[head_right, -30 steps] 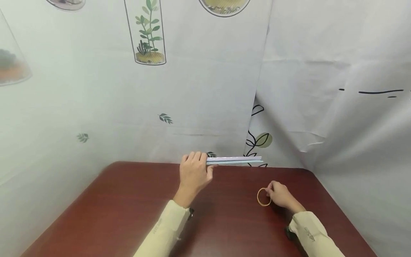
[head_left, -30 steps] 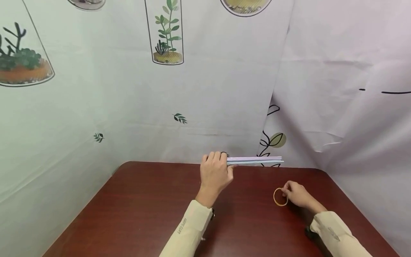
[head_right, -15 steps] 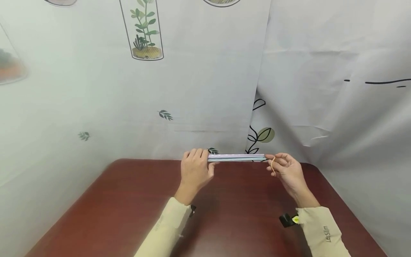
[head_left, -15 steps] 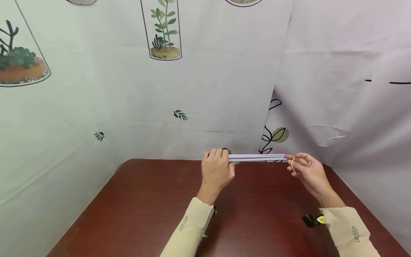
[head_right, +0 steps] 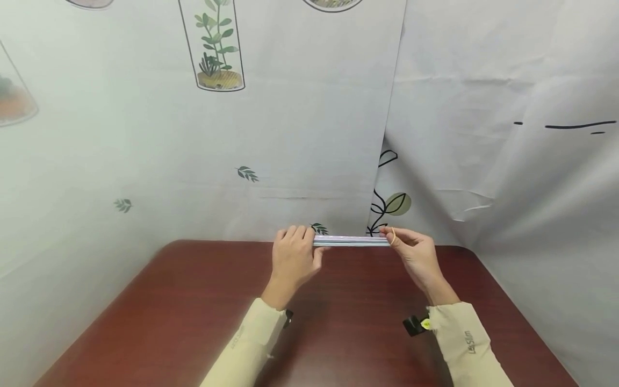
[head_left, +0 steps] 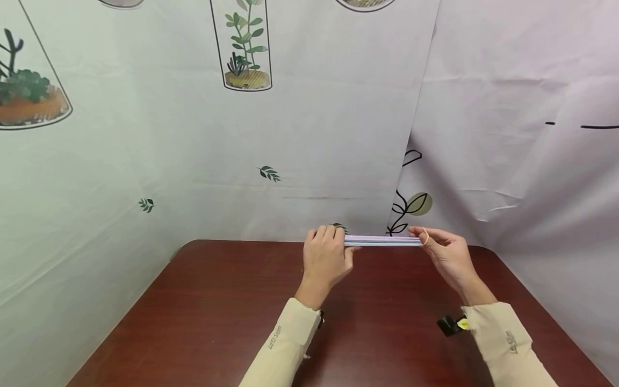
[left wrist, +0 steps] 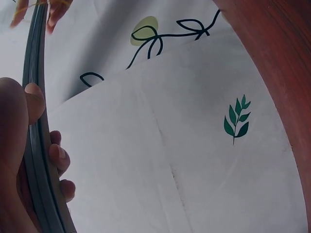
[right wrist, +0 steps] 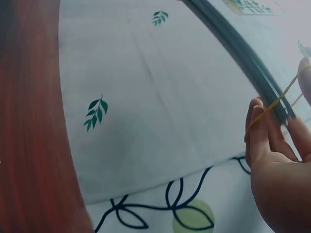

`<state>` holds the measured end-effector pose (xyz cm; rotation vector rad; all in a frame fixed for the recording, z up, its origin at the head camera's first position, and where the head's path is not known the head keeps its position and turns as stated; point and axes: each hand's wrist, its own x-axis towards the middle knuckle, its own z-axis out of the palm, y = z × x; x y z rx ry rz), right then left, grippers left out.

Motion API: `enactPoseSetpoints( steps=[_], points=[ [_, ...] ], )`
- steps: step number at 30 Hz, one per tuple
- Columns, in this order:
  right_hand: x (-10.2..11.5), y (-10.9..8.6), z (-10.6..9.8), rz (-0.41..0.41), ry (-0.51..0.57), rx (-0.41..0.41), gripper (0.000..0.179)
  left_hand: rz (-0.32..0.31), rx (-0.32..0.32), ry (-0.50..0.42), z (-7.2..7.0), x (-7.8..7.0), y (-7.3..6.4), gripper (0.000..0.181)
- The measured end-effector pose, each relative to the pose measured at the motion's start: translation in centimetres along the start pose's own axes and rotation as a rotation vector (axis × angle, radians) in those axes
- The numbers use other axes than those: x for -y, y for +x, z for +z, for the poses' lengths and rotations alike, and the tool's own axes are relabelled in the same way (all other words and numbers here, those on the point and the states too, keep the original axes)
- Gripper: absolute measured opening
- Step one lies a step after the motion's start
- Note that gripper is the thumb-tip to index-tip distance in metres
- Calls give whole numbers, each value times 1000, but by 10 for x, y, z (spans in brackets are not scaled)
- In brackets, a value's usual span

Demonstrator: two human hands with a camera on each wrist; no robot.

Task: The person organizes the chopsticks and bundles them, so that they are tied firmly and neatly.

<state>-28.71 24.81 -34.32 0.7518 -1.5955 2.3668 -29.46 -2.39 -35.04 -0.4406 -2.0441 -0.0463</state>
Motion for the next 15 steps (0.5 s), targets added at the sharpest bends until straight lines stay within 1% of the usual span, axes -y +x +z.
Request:
enactPoseSetpoints(
  steps=[2,5,9,14,15],
  points=[
    [1,4,5,9,-18,4,23,-1,10,6,-1,0,0,39],
    [1,7,12,11,-90,5,22,-5,21,10,-1,0,-1,41],
    [-1,9,19,-1,-297,32,21,0,26,6,-1,-2,-2,41],
    [-2,11,22,-4,-419,53,26,4,33,11,-3,-1,-1,41],
    [-1,12,21,1,-461,61,27,5,37,14,-3,-1,0,41]
  ],
)
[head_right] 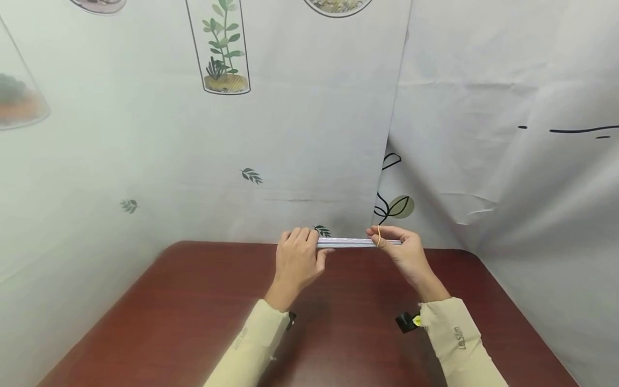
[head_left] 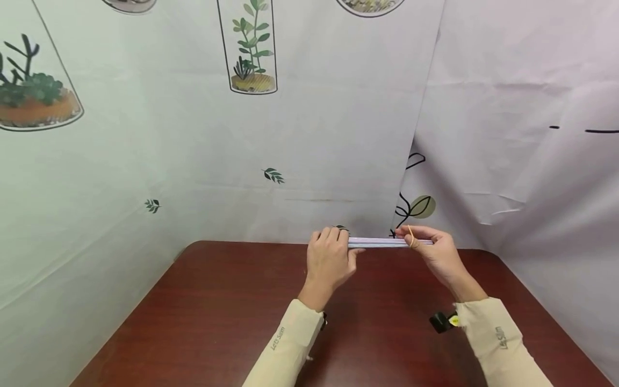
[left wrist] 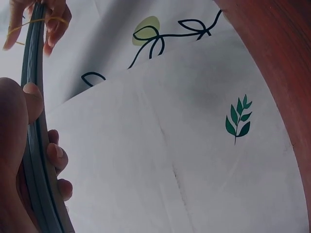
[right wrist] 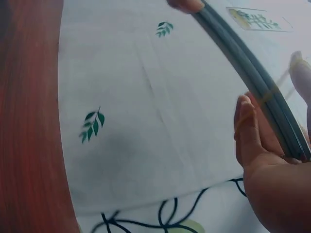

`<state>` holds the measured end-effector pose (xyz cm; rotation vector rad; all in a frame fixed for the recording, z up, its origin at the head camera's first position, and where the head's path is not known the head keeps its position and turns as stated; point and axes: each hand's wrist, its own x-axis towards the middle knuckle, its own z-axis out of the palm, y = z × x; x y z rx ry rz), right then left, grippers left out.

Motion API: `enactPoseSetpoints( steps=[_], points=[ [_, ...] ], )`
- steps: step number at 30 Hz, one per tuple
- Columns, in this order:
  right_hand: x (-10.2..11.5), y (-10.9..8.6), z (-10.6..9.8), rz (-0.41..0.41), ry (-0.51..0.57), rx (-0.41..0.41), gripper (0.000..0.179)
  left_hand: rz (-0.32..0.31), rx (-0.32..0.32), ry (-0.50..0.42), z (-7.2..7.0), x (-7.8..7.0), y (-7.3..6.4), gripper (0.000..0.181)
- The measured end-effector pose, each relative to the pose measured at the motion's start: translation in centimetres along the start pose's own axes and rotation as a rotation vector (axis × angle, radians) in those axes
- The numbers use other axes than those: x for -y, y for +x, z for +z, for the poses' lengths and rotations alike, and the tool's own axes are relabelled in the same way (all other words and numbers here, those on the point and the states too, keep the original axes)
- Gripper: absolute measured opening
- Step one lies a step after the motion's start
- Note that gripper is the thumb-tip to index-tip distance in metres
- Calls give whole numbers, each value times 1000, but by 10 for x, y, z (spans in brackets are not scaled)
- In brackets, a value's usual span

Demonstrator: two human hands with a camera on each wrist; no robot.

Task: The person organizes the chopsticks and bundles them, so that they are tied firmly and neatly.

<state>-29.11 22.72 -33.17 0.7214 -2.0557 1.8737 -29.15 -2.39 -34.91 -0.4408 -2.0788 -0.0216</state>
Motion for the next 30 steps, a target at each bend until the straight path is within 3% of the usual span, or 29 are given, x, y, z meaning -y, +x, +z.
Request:
enactPoseSetpoints(
  steps=[4,7,11,19,23,30],
  points=[
    [3,4,-9,44,-209,75,32,9,8,-2,0,2,1,37],
    [6,9,-14,66,-271,130,27,14,6,-1,1,3,1,36],
    [6,13,-7,60,-240,82,22,18,-1,4,3,1,0,39],
    [-6,6,8,32,-149,-5,37,15,-19,14,5,1,-3,34],
    [-5,5,11,-69,-221,-72,40,10,-26,-12,5,3,-2,30],
    [-1,1,18,-268,-491,-172,53,15,-9,-13,3,5,-2,28]
  ],
)
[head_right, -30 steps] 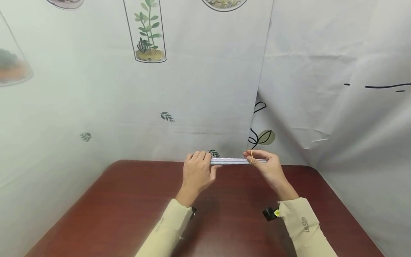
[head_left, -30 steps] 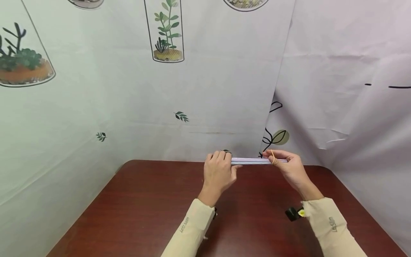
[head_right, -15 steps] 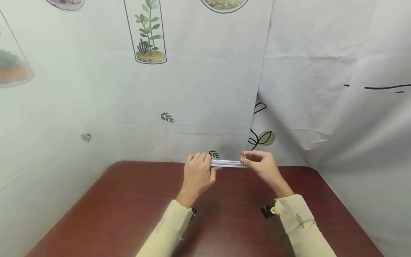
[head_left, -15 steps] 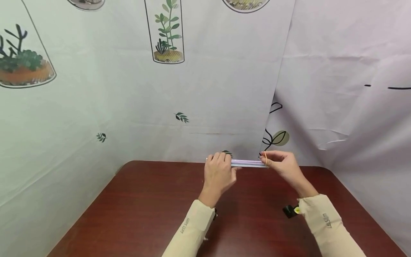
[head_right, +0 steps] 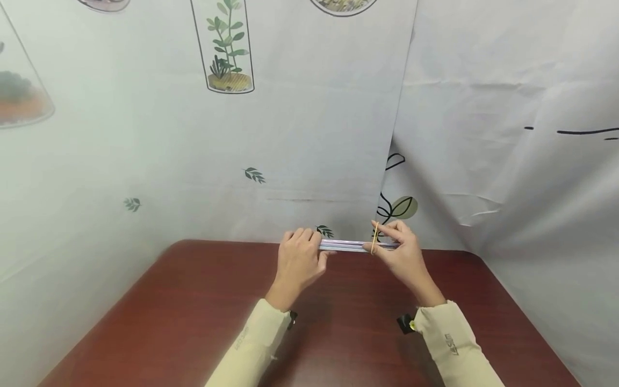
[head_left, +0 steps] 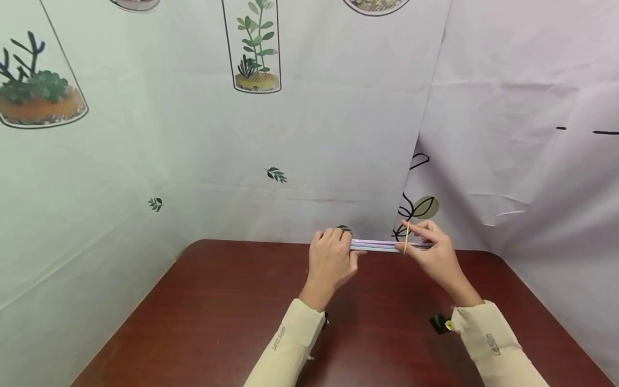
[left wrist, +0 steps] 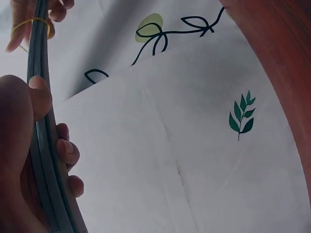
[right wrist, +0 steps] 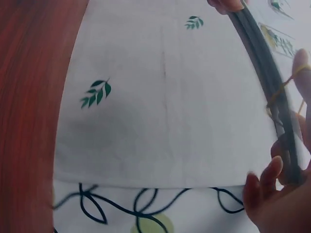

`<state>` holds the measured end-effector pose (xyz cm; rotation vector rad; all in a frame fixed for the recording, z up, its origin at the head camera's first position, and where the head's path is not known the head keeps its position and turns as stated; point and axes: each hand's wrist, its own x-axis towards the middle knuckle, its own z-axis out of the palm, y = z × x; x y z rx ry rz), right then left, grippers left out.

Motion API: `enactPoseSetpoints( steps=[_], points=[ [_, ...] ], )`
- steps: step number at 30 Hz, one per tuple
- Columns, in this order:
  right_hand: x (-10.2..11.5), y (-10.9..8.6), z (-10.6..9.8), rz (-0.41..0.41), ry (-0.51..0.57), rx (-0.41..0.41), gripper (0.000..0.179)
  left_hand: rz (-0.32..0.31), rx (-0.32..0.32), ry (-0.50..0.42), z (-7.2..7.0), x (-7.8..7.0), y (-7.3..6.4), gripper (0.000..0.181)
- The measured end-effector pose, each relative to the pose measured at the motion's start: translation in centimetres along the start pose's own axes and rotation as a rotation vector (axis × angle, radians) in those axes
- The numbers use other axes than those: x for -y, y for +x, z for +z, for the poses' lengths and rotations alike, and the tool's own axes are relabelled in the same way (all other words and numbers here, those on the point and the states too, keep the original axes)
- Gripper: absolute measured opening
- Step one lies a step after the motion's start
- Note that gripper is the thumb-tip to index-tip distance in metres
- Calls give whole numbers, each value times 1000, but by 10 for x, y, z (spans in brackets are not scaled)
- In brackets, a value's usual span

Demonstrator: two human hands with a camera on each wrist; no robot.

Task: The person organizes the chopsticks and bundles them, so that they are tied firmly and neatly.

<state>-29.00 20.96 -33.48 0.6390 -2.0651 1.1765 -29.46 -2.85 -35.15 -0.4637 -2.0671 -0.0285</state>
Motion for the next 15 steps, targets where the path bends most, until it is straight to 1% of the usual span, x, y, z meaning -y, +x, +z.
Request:
enactPoseSetpoints(
  steps=[3,5,8,10,12,15],
  points=[
    [2,-3,-1,-137,-103,-1,54,2,28,10,0,-1,0,31],
    [4,-6,-1,-240,-136,-7,55,1,45,14,0,-1,-1,32],
    [6,-10,1,-355,-80,-47,54,-8,53,11,0,-1,-1,33],
    [8,-12,4,-405,-15,-97,53,-20,52,6,0,0,0,33],
    [11,-14,7,-434,46,-139,52,-32,47,1,-1,0,0,34],
    [22,-16,8,-442,92,-181,48,-40,47,1,-2,-1,1,34]
  ],
)
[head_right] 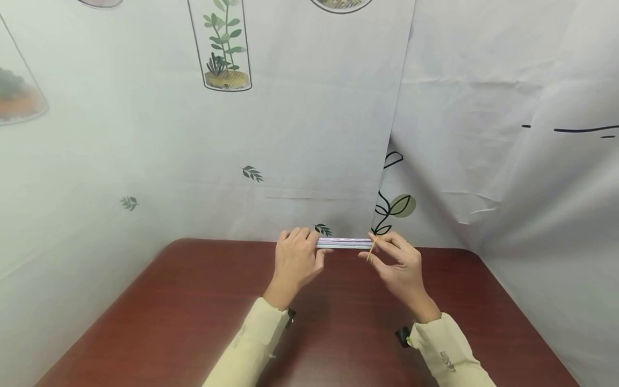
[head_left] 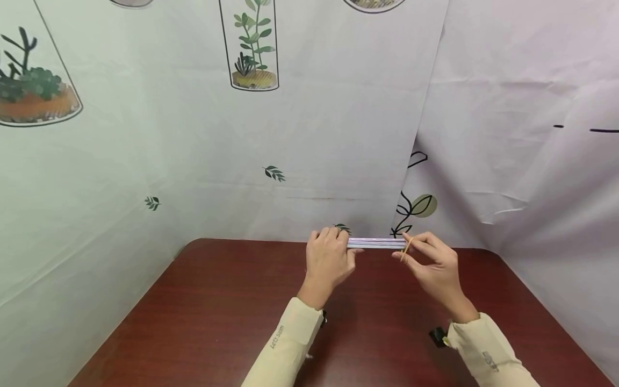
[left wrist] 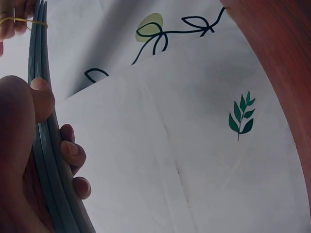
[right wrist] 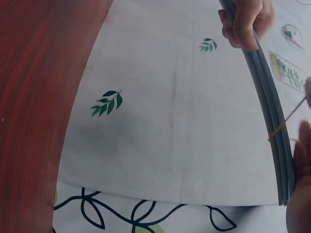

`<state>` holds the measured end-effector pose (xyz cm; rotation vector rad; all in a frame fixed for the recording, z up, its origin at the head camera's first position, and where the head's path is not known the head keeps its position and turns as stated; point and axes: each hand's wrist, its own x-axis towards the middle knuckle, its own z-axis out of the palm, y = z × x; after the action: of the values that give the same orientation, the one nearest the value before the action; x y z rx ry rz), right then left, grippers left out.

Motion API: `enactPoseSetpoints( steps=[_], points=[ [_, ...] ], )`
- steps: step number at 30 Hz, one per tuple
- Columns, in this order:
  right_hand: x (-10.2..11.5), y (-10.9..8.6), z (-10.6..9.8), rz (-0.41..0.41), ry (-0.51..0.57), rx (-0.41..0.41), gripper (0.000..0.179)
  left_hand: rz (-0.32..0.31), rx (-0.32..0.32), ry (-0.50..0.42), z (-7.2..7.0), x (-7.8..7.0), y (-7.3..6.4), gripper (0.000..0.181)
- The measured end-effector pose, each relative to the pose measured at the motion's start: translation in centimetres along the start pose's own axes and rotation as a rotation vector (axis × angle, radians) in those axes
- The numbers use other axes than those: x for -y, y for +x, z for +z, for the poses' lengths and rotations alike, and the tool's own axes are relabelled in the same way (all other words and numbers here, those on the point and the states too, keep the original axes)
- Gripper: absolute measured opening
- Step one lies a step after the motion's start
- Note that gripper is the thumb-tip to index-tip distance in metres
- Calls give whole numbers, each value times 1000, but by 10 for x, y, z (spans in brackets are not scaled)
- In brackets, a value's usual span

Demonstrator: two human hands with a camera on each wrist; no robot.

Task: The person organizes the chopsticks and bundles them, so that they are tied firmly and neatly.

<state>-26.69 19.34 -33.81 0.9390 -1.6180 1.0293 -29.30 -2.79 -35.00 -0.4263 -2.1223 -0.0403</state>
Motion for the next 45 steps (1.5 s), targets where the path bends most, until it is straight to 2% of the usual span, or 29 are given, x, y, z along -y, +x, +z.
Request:
enactPoseSetpoints(
  steps=[5,7,9,11,12,13,16,18,21,25,30,36,40,45],
  points=[
    [24,10,3,31,25,-37,31,-26,-8,1,-3,0,1,30],
    [29,11,4,47,21,-58,32,-42,-16,1,-4,0,1,27],
    [30,9,5,72,17,-86,40,-53,-26,-4,-5,0,2,24],
    [26,6,5,130,21,-115,26,-59,-27,-6,-6,0,3,26],
    [23,3,5,159,18,-134,32,-62,-30,-9,-6,0,3,29],
    [21,1,5,203,19,-146,26,-65,-31,-10,-6,-1,3,31],
    [15,-4,6,318,-3,-179,33,-76,-28,-11,-7,-1,4,37],
    [15,-5,6,382,-18,-192,56,-84,-35,-15,-7,-1,5,37],
    [20,-5,6,464,-3,-217,70,-96,-37,-19,-8,-2,5,34],
    [26,-3,6,574,113,-284,71,-105,-37,-22,-9,-2,5,31],
    [30,2,6,685,241,-384,61,-106,-50,-23,-10,-1,5,33],
    [29,6,7,708,320,-486,45,-61,-119,-56,-9,2,7,33],
    [26,9,7,716,461,-584,34,-27,-186,-84,-8,5,8,31],
    [23,11,6,816,603,-665,19,-20,-217,-89,-7,6,7,30]
  ],
)
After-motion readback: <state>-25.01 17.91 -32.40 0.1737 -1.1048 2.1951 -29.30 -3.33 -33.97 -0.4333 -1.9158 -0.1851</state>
